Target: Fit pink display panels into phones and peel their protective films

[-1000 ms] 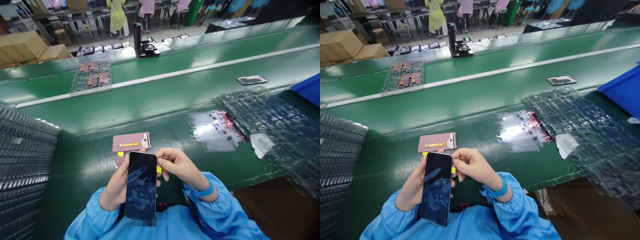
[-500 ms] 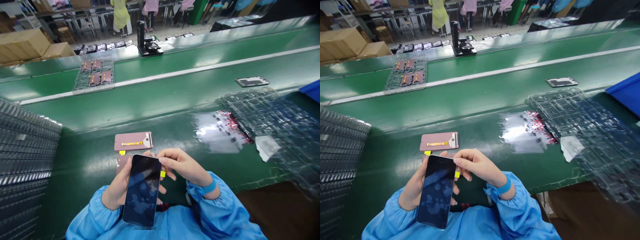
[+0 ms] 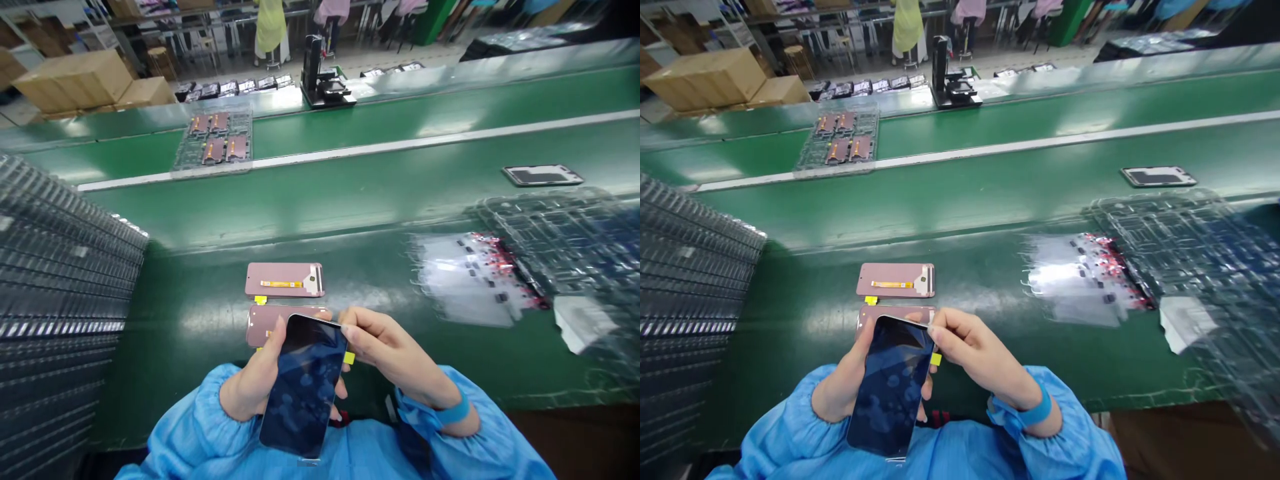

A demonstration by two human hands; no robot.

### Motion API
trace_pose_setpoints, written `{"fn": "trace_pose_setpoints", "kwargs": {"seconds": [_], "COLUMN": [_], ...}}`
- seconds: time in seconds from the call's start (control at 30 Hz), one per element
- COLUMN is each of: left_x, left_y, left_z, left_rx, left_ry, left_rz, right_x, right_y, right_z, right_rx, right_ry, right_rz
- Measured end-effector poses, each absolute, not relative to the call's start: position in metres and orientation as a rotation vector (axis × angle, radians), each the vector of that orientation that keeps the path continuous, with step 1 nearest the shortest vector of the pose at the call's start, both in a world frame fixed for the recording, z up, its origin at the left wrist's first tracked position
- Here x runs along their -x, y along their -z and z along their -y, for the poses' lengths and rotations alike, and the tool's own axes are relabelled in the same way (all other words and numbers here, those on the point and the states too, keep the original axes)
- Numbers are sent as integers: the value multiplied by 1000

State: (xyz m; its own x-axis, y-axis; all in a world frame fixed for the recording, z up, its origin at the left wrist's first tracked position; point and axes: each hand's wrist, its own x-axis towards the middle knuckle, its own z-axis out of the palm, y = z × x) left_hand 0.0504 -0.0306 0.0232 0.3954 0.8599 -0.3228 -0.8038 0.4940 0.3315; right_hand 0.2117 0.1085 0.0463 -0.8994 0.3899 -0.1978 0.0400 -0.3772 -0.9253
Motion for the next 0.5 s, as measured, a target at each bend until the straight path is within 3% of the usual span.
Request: {"fn": "trace_pose_setpoints", "kwargs": {"seconds": [0.5], "left_x": [-59], "left_y": [-31], "left_z": [32], "left_rx": [-56], "left_ry": [-1168], "left_rz": [-601], "right_x": [-201], "right_y": [-43], "right_z": [-107], "right_rx": [605], "right_ry": [-2358], "right_rz": [1568]}}
